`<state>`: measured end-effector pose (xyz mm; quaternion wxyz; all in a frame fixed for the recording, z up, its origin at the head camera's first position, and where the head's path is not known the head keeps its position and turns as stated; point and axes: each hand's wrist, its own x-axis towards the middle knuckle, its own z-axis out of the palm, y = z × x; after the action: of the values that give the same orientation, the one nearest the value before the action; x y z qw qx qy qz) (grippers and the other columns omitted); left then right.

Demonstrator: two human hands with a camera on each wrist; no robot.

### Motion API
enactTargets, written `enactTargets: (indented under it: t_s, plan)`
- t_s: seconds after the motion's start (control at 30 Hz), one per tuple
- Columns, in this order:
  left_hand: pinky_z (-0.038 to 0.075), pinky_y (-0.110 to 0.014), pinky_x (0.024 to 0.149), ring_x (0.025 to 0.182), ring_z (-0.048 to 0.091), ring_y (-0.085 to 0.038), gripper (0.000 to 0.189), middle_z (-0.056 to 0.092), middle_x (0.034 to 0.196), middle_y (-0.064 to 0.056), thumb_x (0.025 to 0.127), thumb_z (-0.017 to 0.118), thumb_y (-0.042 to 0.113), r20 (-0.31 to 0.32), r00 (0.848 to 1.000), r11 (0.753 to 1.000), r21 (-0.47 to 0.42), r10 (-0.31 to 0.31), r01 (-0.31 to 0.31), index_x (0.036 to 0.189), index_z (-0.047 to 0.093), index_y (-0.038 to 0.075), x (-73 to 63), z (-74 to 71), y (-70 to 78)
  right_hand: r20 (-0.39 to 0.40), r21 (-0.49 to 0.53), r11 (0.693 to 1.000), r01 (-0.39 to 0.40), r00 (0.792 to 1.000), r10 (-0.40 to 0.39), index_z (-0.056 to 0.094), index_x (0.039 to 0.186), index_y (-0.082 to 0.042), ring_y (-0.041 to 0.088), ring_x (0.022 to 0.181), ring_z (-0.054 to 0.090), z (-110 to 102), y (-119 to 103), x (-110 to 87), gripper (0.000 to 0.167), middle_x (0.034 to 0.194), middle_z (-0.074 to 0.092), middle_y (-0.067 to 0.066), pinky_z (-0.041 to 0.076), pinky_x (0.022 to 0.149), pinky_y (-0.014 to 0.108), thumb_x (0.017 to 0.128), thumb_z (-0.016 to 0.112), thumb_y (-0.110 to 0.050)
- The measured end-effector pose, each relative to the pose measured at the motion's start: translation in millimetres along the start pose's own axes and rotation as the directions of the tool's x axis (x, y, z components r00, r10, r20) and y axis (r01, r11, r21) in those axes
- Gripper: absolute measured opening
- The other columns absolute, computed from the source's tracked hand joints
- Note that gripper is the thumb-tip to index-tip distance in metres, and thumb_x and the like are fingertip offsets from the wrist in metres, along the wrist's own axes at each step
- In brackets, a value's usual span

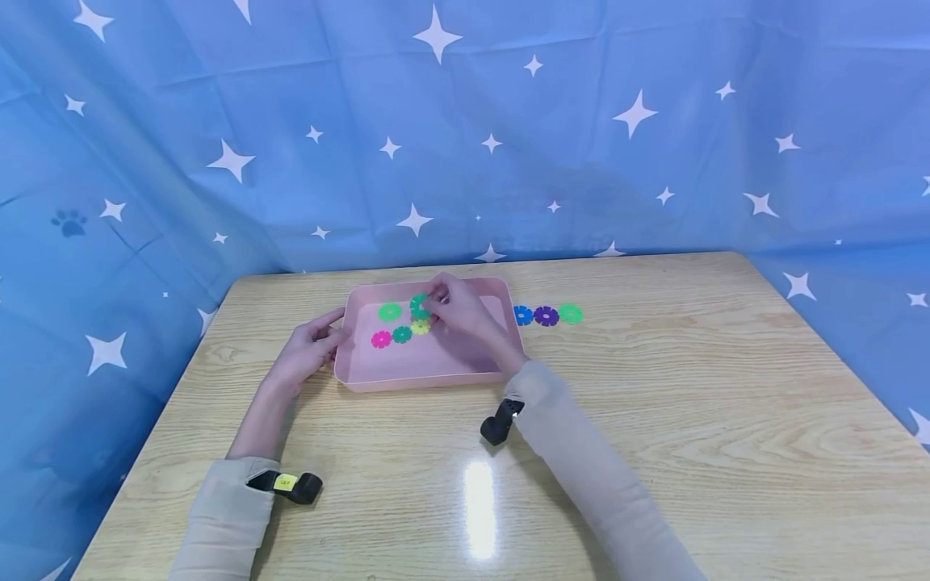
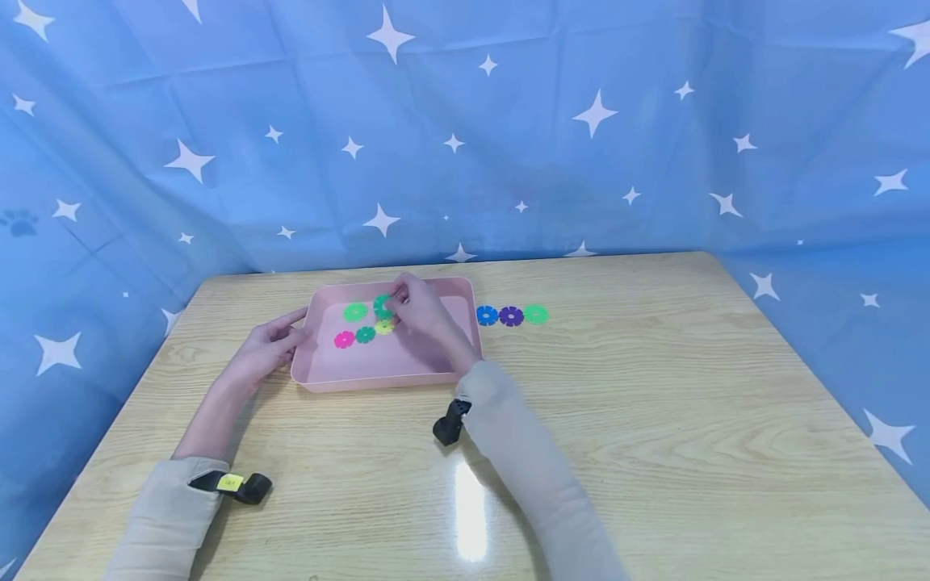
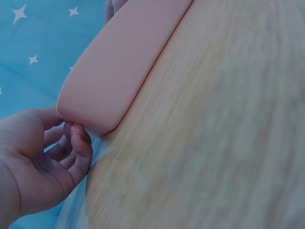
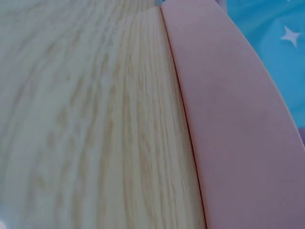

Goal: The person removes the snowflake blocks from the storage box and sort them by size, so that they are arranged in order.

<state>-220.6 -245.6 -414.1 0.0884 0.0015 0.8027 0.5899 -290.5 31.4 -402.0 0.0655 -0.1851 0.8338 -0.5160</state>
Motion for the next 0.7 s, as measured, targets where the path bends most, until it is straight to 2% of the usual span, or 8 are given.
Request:
enactTargets:
  t_s: [0.17,0.27,0.37,0.57,0.7]
  plan:
    - [0.049,-0.022,0.062,0.075,0.056,-0.011,0.058,0.053,0.102,-0.012,0.105,0.056,0.021,-0.006,1.0,1.0,-0.007,-0.005,0.005,0.158,0.035,0.01,-0.7,-0.6,1.4,-0.008,0.071,0.997,-0.008,1.0,0.008,0.056,0.118,-0.003,0.028,0.087,0.068,-10.9,-0.8,-8.8,0.018,0.103,0.061,0.012,0.059,0.079,0.038,0.102,0.061,-0.01]
    - [0.049,-0.022,0.063,0.075,0.056,-0.011,0.058,0.053,0.102,-0.012,0.105,0.056,0.021,-0.008,1.0,1.0,-0.007,-0.005,0.005,0.158,0.035,0.01,-0.6,-1.0,0.8,-0.025,0.09,0.996,0.006,1.0,-0.004,0.057,0.118,-0.001,0.03,0.085,0.068,-17.6,-1.3,-11.8,0.019,0.103,0.062,0.014,0.059,0.081,0.04,0.101,0.062,-0.008]
    - [0.05,-0.021,0.063,0.076,0.057,-0.011,0.057,0.054,0.103,-0.012,0.105,0.056,0.02,-0.009,1.0,1.0,-0.012,-0.003,0.003,0.158,0.035,0.011,-0.5,-1.1,0.3,-0.061,0.096,0.995,0.014,0.998,-0.008,0.06,0.117,-0.001,0.033,0.083,0.069,-24.3,-0.4,-14.4,0.019,0.1,0.065,0.014,0.059,0.08,0.041,0.1,0.064,-0.008]
    - [0.05,-0.021,0.063,0.076,0.057,-0.01,0.057,0.054,0.103,-0.012,0.105,0.056,0.02,-0.009,1.0,1.0,-0.02,0.004,-0.004,0.158,0.035,0.011,0.7,-1.0,-1.1,-0.104,0.199,0.979,0.033,0.994,-0.012,0.06,0.116,-0.001,0.04,0.086,0.068,-39.4,1.9,-21.1,0.019,0.101,0.066,0.015,0.059,0.081,0.045,0.099,0.065,-0.007]
    - [0.05,-0.021,0.063,0.075,0.057,-0.01,0.057,0.054,0.101,-0.011,0.105,0.056,0.019,-0.005,1.0,1.0,-0.023,0.009,-0.009,0.158,0.035,0.009,1.3,-0.7,-2.0,-0.14,0.215,0.975,0.064,0.99,-0.034,0.06,0.116,0.0,0.033,0.081,0.07,-51.1,5.9,-25.1,0.021,0.1,0.066,0.015,0.06,0.077,0.039,0.098,0.067,-0.008]
